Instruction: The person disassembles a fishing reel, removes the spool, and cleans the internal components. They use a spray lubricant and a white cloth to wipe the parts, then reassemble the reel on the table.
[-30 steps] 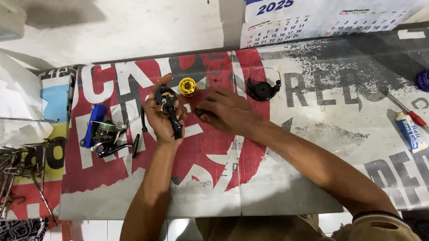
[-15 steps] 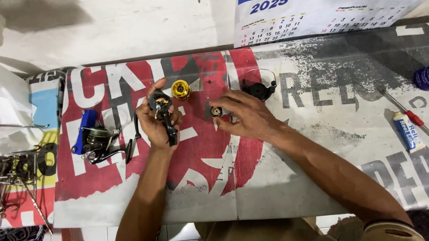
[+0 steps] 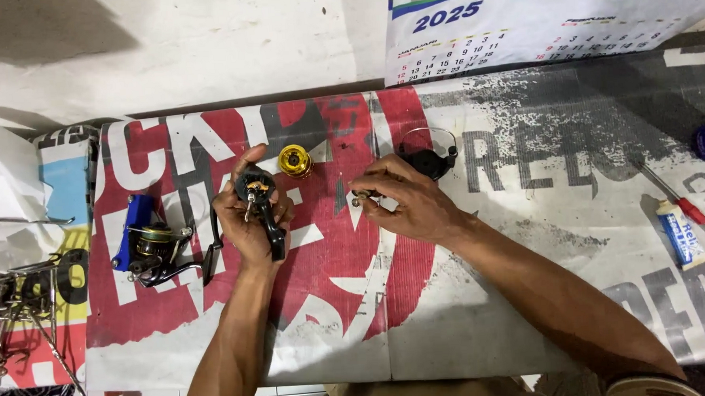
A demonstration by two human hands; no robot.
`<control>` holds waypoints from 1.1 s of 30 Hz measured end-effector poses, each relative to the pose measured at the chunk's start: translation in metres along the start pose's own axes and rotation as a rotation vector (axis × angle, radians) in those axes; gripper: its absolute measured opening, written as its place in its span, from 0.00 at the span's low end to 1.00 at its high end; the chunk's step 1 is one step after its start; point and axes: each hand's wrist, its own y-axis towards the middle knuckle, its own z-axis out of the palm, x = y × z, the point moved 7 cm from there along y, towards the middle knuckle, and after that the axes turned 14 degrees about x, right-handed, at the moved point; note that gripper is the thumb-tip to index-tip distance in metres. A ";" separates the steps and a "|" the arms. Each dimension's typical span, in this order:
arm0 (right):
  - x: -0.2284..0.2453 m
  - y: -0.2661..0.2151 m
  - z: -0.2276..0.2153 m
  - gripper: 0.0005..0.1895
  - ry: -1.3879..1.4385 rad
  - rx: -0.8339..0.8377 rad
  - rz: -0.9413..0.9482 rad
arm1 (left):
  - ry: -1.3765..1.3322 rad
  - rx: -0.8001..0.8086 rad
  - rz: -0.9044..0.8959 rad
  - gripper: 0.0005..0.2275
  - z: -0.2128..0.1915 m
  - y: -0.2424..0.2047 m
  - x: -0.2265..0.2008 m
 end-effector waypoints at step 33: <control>-0.039 0.018 0.028 0.16 -0.590 0.119 0.114 | 0.021 0.007 0.013 0.31 0.006 0.005 0.001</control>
